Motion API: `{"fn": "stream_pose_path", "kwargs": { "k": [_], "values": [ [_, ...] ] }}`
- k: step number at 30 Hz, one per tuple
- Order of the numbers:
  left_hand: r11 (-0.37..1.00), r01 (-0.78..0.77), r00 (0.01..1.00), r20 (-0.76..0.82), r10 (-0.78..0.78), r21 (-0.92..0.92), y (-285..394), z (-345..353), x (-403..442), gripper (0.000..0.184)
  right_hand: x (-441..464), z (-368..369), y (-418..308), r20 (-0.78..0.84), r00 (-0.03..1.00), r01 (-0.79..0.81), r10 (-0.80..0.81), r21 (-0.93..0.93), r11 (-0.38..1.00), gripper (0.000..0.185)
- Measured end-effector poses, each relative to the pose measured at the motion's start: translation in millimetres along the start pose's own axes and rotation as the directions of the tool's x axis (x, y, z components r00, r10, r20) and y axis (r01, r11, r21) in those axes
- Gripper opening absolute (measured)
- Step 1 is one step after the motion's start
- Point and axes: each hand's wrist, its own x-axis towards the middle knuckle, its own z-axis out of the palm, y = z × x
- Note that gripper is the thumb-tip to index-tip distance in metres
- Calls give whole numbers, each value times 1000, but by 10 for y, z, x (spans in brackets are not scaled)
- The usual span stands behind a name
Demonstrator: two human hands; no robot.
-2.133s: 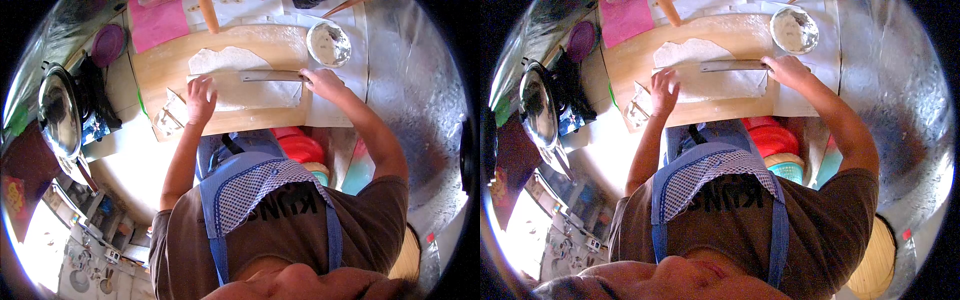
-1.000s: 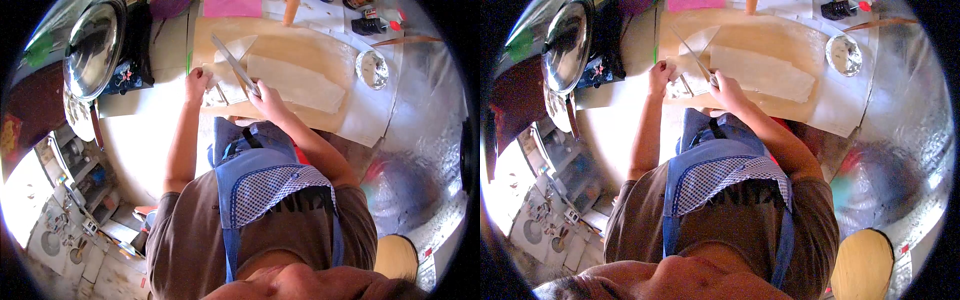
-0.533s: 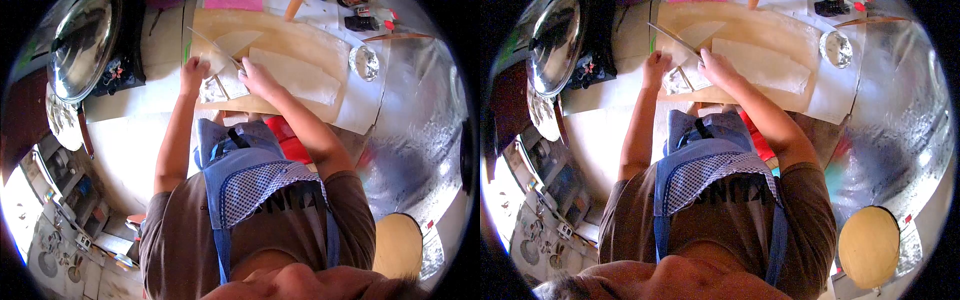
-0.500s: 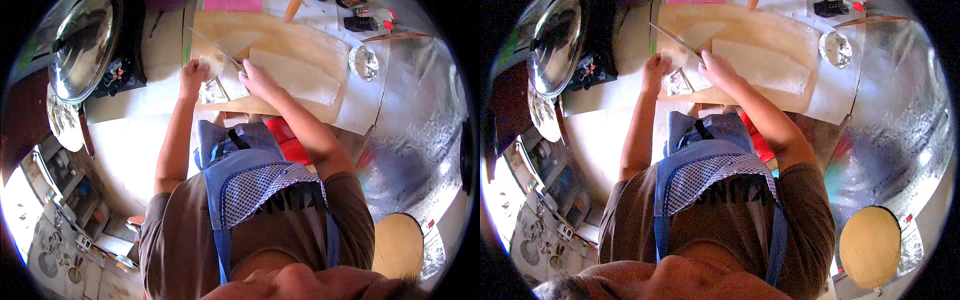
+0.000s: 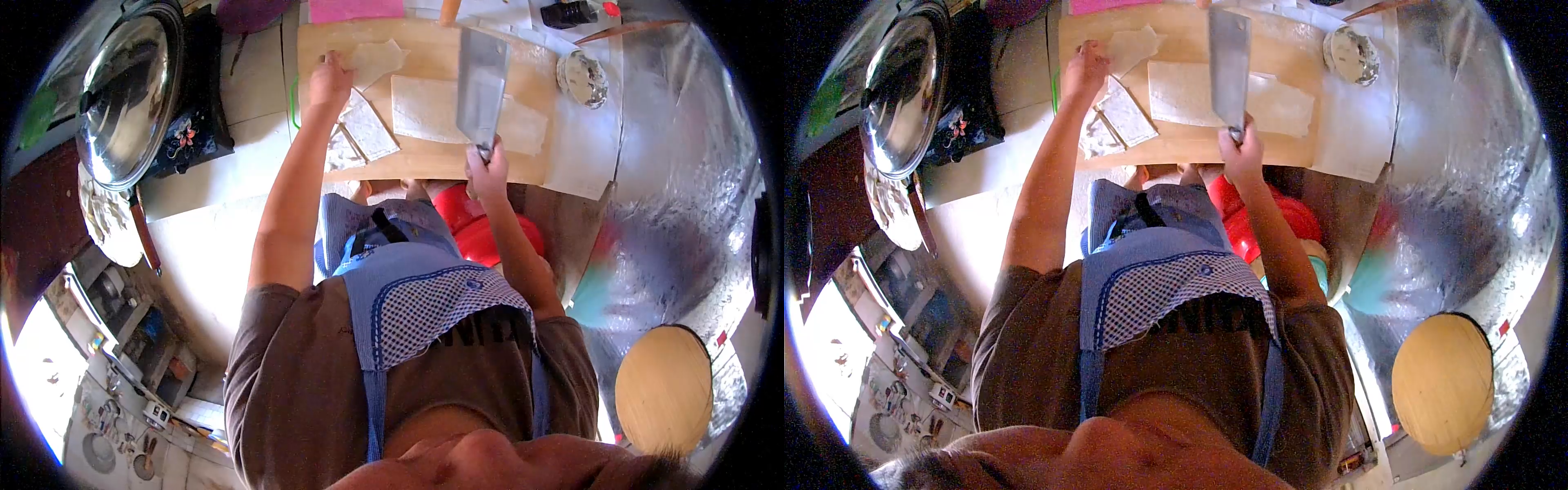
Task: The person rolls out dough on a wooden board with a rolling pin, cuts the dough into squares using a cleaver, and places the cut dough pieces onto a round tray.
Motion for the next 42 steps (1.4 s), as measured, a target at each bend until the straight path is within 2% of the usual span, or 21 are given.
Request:
{"fn": "stream_pose_path", "kwargs": {
  "k": [4, 7, 9, 10, 12, 13, 15, 20, 22, 23, 24, 25, 26, 27, 30, 31, 34, 36, 37, 40, 42],
  "values": [
    [977, -23, 999, 49, 13, 214, -57, 66, 21, 35, -238, -191, 90, -71, 988, -134, 134, 8, 991, 20],
    [935, -156, 988, 37, 153, 318, -71, 56, 67, 33, -358, -193, 103, -108, 979, -164, 172, 80, 983, 25],
    [990, 49, 977, 201, -75, 129, 25, -16, 87, 31, -438, -209, 92, -100, 971, -198, 216, 162, 967, 29],
    [990, 47, 979, 193, -73, 134, -28, -14, 79, 31, -451, -200, 104, -107, 969, -206, 223, 150, 967, 27],
    [961, 105, 983, 174, -61, -257, -166, -27, 17, 28, -448, -176, 136, -107, 968, -211, 228, 145, 967, 26],
    [962, 104, 984, 168, -63, -252, -79, -142, -46, 28, -452, -179, 158, -103, 973, -193, 208, 137, 971, 26],
    [752, 293, 928, 366, -75, -590, 108, -372, -287, 28, -454, -182, 179, -98, 977, -174, 188, 132, 976, 26],
    [614, 383, 832, 547, 96, -690, 215, -689, -688, 31, -463, -226, 219, -38, 988, -142, 150, 161, 977, 22],
    [726, 328, 761, 624, 176, -605, 69, -627, -772, 32, -481, -214, 180, -34, 991, -117, 126, 203, 972, 20],
    [883, 189, 786, 605, 127, -430, 31, -586, -796, 33, -495, -208, 158, -31, 994, -95, 105, 244, 965, 19],
    [881, 188, 786, 605, 130, -434, -84, -497, -835, 33, -522, -199, 163, -33, 994, -92, 103, 240, 966, 19],
    [985, -15, 869, 484, 98, -173, -225, -342, -867, 34, -546, -214, 192, -18, 993, -109, 115, 190, 976, 17],
    [975, -175, 930, 348, 119, 133, -270, -234, -863, 34, -559, -245, 200, -9, 992, -124, 127, 137, 983, 16],
    [873, -388, 921, 153, 358, 295, -105, -323, -948, 31, -582, -231, 89, -7, 990, -136, 138, 146, 980, 15],
    [939, -331, 941, 108, 321, 91, 122, -142, -941, 27, -637, -176, 50, 8, 993, -115, 115, 6, 993, 20],
    [916, -400, 910, 132, 392, 39, 112, -6, -916, 26, -661, -111, -79, 13, 994, -104, 105, -38, 994, 19],
    [790, -613, 776, 192, 601, 5, 307, 295, -949, 27, -607, 29, -377, 6, 990, -139, 140, -127, 982, 23],
    [749, -662, 726, 263, 636, 17, 355, 374, -1004, 26, -563, 126, -255, 37, 995, -81, 92, -245, 966, 41],
    [715, -694, 698, 320, 641, 83, 336, 374, -1016, 25, -536, 139, -329, 122, 928, -338, 351, -120, 934, 41],
    [677, -719, 675, 390, 626, 157, 223, 370, -1027, 23, -463, 309, -251, 78, 967, -214, 243, -269, 939, 37],
    [735, -673, 698, 401, 593, 84, 252, 380, -1030, 24, -481, 292, -350, 40, 979, -191, 202, -194, 962, 33]
  ]
}}
